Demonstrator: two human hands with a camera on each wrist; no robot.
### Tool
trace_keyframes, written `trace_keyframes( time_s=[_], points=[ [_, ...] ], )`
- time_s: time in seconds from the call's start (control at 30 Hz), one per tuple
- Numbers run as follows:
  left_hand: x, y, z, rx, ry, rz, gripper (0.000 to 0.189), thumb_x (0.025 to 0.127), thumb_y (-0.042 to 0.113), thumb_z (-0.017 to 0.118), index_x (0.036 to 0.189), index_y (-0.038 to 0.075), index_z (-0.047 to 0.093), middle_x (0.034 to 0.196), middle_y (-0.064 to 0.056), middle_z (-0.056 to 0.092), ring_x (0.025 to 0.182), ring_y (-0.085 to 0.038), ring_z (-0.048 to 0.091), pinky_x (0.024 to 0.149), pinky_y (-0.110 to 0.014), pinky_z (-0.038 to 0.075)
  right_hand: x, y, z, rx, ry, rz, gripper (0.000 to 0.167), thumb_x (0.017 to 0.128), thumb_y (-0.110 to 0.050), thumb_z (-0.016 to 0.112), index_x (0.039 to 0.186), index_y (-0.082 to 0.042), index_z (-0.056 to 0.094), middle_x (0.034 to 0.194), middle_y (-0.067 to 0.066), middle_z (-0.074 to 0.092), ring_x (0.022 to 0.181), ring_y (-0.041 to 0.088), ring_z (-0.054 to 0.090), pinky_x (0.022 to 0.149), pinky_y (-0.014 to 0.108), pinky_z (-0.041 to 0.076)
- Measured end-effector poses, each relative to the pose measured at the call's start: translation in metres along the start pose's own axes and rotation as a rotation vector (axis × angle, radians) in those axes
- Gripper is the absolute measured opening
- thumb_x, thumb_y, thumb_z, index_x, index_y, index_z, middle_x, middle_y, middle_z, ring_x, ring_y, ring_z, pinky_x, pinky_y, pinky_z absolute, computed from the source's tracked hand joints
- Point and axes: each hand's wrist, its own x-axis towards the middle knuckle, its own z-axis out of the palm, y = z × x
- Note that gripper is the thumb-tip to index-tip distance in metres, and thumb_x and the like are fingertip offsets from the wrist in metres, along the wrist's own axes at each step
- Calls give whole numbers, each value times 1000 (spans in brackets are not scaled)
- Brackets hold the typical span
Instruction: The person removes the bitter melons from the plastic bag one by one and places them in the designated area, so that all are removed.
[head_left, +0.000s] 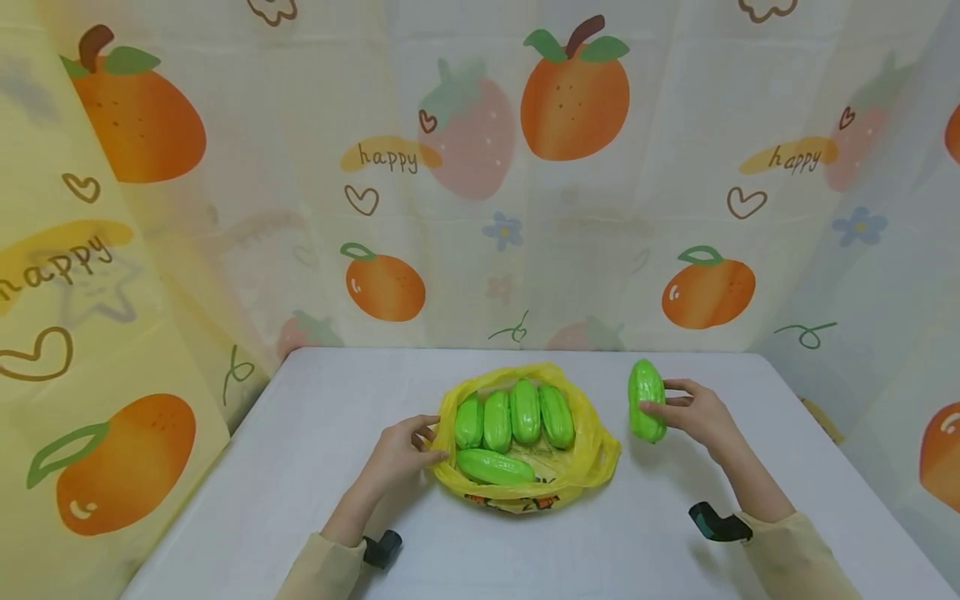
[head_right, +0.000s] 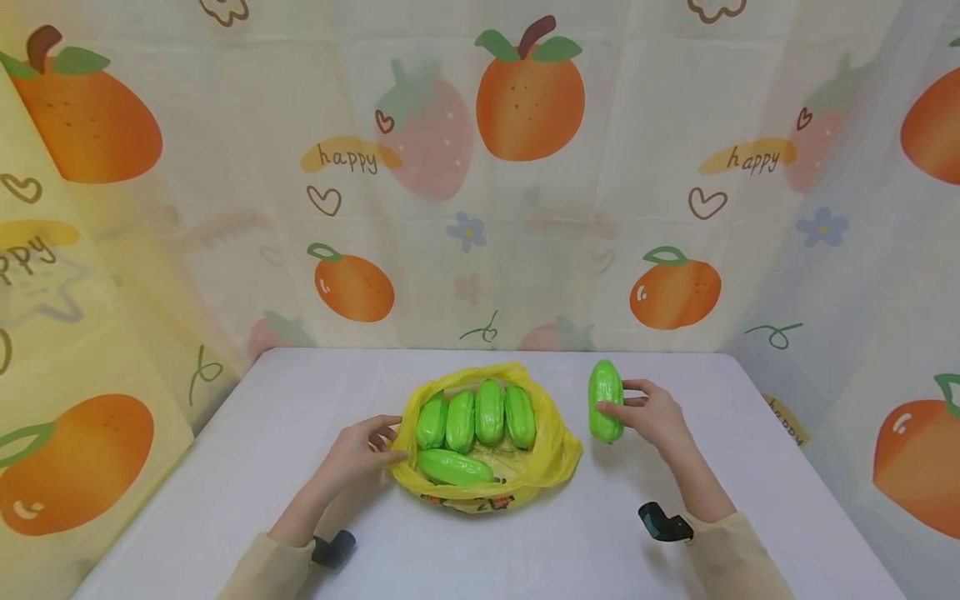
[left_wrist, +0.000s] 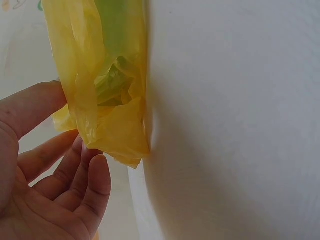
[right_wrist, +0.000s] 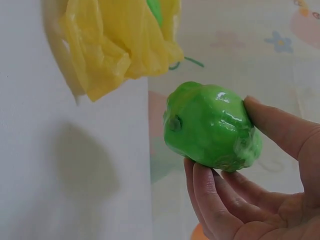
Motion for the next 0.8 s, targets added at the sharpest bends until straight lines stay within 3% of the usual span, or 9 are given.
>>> trace_keyframes(
  time_s=[0.8],
  points=[
    [-4,3,0,13,6,7,55,72,18,82,123,9,62,90,0,65,77,-12,56,66,-27,46,25,18,-3,-35,-5,64,89,83,-51,67,139,9,33,132,35,45,112,41,55,90,47,49]
  ],
)
